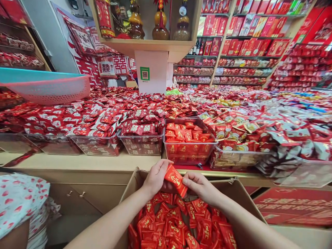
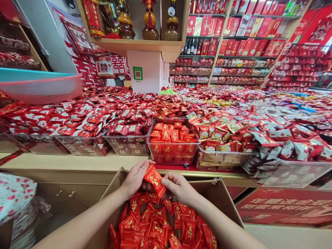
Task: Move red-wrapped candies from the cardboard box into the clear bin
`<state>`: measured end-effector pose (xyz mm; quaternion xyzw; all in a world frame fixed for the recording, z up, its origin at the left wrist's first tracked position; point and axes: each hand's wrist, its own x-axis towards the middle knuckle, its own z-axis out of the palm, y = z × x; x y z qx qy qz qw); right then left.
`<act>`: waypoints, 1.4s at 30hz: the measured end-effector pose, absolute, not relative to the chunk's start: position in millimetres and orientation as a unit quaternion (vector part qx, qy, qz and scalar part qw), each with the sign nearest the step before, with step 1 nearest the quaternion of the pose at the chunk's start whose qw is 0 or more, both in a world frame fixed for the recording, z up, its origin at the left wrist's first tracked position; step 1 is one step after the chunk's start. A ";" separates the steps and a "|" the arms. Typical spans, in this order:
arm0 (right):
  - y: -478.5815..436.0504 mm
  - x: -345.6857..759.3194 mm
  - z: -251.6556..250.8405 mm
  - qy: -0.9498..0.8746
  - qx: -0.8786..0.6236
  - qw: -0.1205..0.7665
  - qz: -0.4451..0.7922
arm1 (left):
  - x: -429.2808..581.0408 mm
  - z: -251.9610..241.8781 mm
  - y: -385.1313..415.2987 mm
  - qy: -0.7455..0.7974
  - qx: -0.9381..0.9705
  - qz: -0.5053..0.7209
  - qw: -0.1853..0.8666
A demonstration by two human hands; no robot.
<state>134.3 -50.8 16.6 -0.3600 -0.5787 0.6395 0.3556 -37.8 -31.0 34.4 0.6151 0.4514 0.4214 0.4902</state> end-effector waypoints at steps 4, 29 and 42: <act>-49.7 133.6 10.8 -0.567 -0.381 0.375 0.627 | -34.8 33.8 -35.6 0.393 0.591 0.423 0.564; -50.1 124.1 13.0 -0.647 -0.426 0.452 0.443 | -32.0 31.1 -35.1 0.354 0.546 0.401 0.645; -46.8 125.0 13.2 -0.489 -0.418 0.461 0.611 | -28.4 31.6 -39.1 0.391 0.571 0.374 0.617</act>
